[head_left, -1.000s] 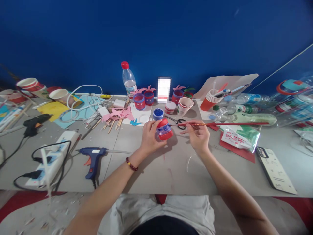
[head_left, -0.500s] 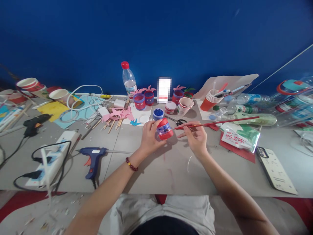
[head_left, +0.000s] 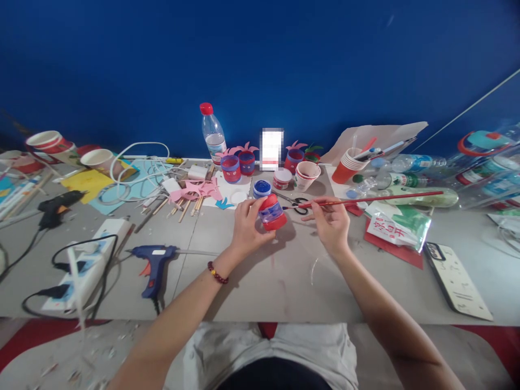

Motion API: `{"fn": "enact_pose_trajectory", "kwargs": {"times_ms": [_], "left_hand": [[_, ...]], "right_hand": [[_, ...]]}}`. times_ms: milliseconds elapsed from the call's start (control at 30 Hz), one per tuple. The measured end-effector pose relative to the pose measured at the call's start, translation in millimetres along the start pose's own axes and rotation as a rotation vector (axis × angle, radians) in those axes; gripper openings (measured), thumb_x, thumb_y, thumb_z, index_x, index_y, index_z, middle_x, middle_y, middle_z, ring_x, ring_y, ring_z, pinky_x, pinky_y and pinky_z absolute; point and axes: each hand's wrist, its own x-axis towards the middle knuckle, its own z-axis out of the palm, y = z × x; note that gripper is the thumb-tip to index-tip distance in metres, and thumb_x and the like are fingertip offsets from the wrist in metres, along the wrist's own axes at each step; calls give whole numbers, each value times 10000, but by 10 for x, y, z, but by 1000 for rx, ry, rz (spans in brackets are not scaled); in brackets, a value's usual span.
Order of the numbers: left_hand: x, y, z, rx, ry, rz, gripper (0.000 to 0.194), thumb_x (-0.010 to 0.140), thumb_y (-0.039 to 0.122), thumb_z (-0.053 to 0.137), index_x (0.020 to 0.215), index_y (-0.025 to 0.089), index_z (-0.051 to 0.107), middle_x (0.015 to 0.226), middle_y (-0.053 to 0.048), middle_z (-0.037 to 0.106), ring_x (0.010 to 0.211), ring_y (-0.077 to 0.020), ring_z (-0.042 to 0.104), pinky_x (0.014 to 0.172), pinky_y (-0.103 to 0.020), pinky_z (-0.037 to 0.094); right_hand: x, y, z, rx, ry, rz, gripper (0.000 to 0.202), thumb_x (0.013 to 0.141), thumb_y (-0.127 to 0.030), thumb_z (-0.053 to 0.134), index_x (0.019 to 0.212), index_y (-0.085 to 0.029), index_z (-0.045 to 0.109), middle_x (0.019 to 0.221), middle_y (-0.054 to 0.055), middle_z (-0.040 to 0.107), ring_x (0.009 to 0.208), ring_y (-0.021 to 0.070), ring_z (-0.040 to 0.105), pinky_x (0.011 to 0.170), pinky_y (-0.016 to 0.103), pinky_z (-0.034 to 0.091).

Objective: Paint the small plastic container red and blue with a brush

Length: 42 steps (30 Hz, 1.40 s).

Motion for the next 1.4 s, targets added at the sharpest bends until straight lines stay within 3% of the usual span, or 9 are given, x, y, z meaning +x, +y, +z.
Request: {"fn": "enact_pose_trajectory", "kwargs": {"times_ms": [100, 233, 567, 800, 967, 1100, 1400], "left_hand": [[6, -6, -6, 7, -6, -8, 812, 635, 314, 810, 1358, 273, 442, 1225, -84, 499, 1152, -293, 509, 1009, -454, 439], [6, -21, 12, 1, -33, -34, 823, 639, 372, 825, 1362, 280, 445, 1232, -86, 495, 1169, -298, 505, 1012, -457, 437], [-14, -34, 24, -3, -41, -34, 828, 614, 401, 841, 1338, 250, 469, 1222, -88, 508, 1156, -297, 511, 1010, -453, 434], [-6, -23, 19, -12, 1, -14, 789, 642, 330, 811, 1346, 250, 464, 1229, -86, 512, 1158, -284, 513, 1013, -442, 442], [-2, -14, 17, -14, 1, -25, 787, 649, 340, 802, 1356, 255, 467, 1221, -83, 512, 1159, -285, 518, 1014, -443, 441], [-7, -21, 34, 12, -33, -29, 839, 633, 396, 831, 1372, 265, 457, 1221, -86, 512, 1153, -292, 519, 1003, -449, 439], [-31, -26, 106, 80, 19, 115, 843, 665, 483, 828, 1386, 247, 458, 1161, -79, 531, 1054, -261, 535, 934, -413, 449]], "right_hand": [[-16, -18, 9, 65, 32, -12, 188, 866, -366, 691, 933, -230, 580, 853, 24, 728, 806, 216, 763, 530, 299, 656], [-74, -52, 51, 113, -27, 29, 216, 856, -376, 706, 940, -223, 578, 856, 20, 723, 776, 209, 758, 526, 314, 658], [-89, -24, 54, 12, -86, 18, 242, 865, -421, 685, 943, -212, 592, 824, 17, 744, 573, 163, 723, 513, 290, 637], [0, -15, 10, 3, -16, -2, 199, 863, -387, 688, 924, -225, 590, 833, 24, 725, 808, 220, 768, 519, 272, 639], [9, 1, -3, 42, 33, -11, 199, 857, -378, 698, 929, -232, 582, 851, 29, 722, 772, 215, 761, 494, 281, 635], [-63, -38, 40, 100, -28, 26, 204, 853, -365, 709, 936, -223, 587, 864, 23, 719, 728, 199, 752, 508, 296, 638], [-191, -72, 119, 59, -122, -8, 195, 878, -400, 675, 914, -218, 616, 894, 41, 753, 582, 160, 722, 521, 301, 628]]}}
